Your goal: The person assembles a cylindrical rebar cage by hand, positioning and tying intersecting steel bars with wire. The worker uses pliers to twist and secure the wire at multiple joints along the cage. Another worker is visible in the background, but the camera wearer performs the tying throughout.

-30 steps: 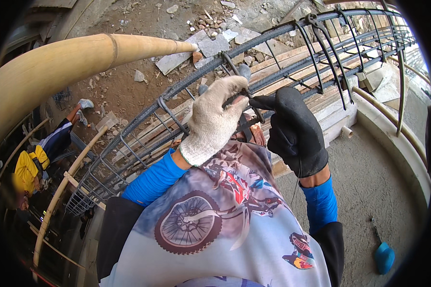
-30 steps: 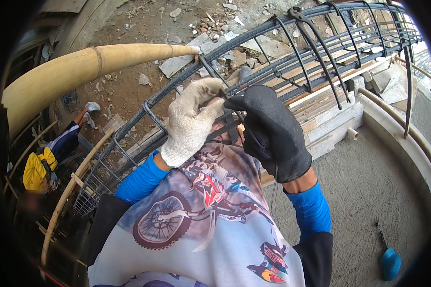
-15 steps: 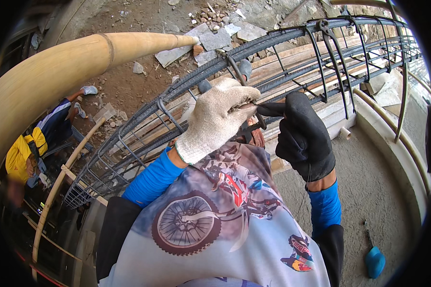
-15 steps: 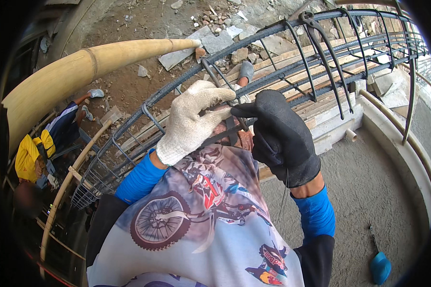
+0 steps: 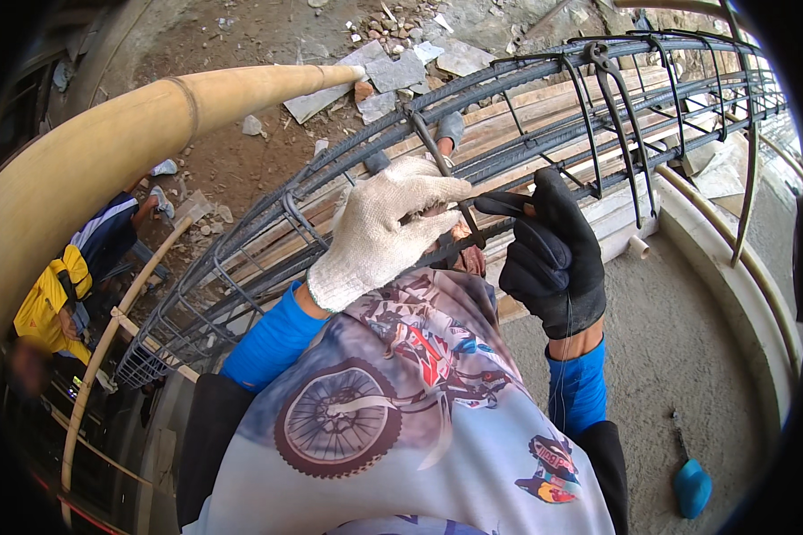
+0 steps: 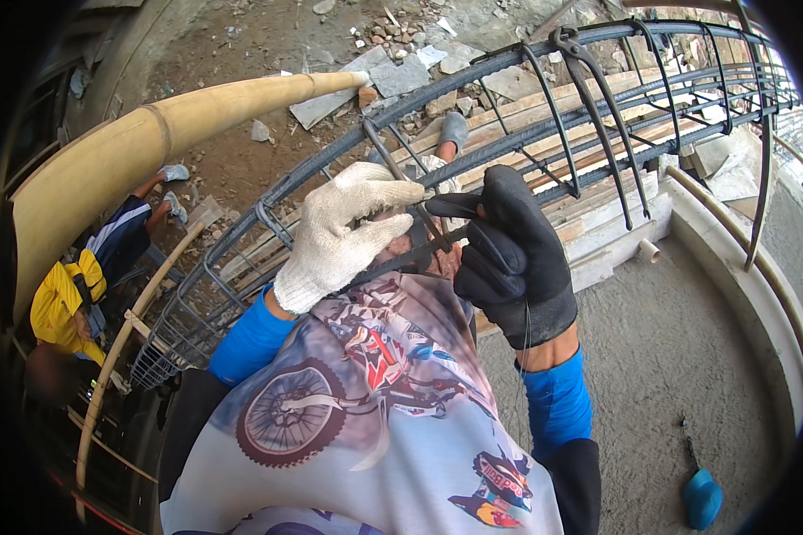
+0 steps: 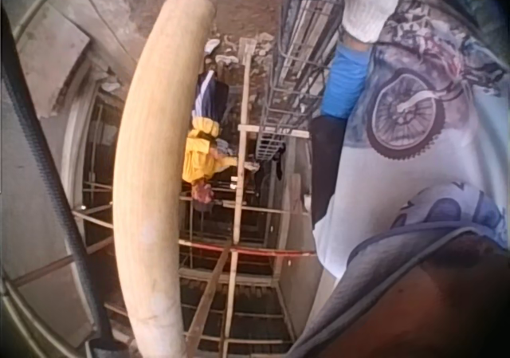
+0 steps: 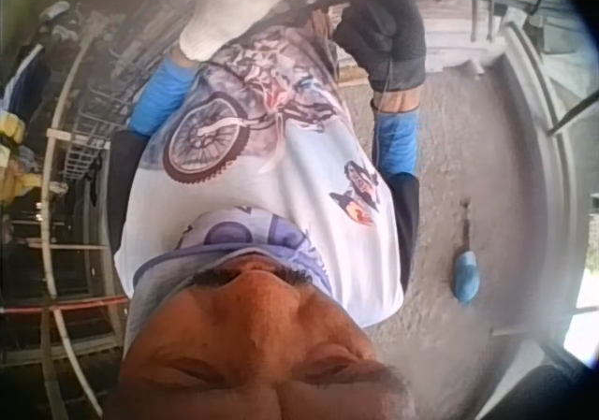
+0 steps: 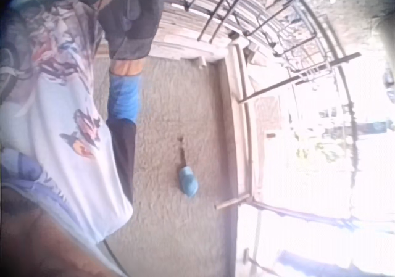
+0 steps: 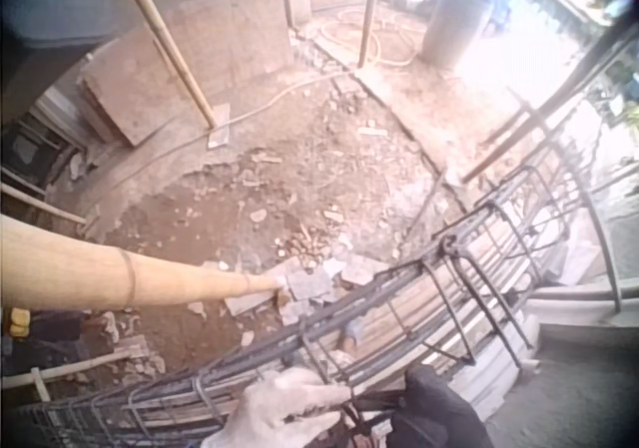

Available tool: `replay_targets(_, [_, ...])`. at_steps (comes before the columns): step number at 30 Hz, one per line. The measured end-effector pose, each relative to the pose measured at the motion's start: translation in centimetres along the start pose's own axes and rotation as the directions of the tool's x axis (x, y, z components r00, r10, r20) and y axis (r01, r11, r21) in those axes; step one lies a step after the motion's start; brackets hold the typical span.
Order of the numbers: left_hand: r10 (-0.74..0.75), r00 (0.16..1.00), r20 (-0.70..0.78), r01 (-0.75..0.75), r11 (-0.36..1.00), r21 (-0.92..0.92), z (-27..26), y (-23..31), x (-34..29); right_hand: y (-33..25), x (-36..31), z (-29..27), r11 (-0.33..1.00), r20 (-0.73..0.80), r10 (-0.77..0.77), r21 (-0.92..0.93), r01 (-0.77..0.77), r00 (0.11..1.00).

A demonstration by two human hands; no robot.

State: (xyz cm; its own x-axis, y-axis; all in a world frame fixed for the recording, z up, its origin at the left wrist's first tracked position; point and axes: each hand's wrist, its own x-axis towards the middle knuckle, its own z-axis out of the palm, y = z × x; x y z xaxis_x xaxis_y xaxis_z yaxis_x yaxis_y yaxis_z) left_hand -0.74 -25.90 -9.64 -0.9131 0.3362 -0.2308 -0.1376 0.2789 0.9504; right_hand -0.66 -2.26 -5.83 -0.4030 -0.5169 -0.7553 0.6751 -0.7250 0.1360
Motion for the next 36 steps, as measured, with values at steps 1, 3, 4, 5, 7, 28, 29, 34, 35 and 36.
replay_targets(1, [0.009,1.0,-0.015,-0.009,1.0,-0.017,0.2,0.0,0.0,0.1,0.0,0.0,0.999,0.007,-0.007,0.04,0.007,1.0])
replay_targets(3, [0.045,0.998,-0.036,-0.045,0.999,0.014,0.5,0.1,-0.2,0.3,0.1,0.1,0.991,0.014,-0.013,0.133,0.011,1.0])
replay_targets(4, [0.075,0.996,-0.039,-0.072,0.996,0.06,0.6,0.1,-0.2,0.4,0.1,0.2,0.983,0.014,-0.013,0.185,0.01,1.0])
replay_targets(5, [0.107,0.993,-0.044,-0.102,0.989,0.106,0.7,0.1,-0.6,0.5,0.0,0.2,0.973,0.017,-0.014,0.232,0.009,1.0])
replay_targets(7, [0.149,0.988,-0.049,-0.139,0.976,0.17,0.9,0.2,-0.8,0.5,0.0,0.4,0.969,-0.019,-0.027,0.244,0.03,0.999])
replay_targets(28, [0.288,0.952,0.106,-0.263,0.588,0.765,4.1,-0.6,-2.5,-0.9,2.0,3.8,-0.549,0.711,-0.254,-0.664,0.508,0.656])
replay_targets(29, [0.244,0.961,0.126,-0.253,0.605,0.755,4.2,-0.7,-2.5,-0.5,2.1,3.9,-0.749,0.78,-0.146,-0.489,0.447,0.609])
replay_targets(34, [0.163,0.974,0.158,-0.223,0.561,0.797,5.4,-0.7,-2.3,2.3,1.9,4.5,-0.945,0.758,-0.002,-0.214,0.246,0.652])
replay_targets(35, [0.1,0.977,0.186,-0.21,0.553,0.806,5.6,-0.6,-2.2,2.5,1.5,4.5,-0.949,0.74,-0.014,-0.222,0.224,0.672])
replay_targets(36, [0.189,0.967,0.169,-0.246,0.54,0.805,5.4,-0.4,-2.5,2.6,1.2,4.5,-0.947,0.726,-0.022,-0.235,0.218,0.687])
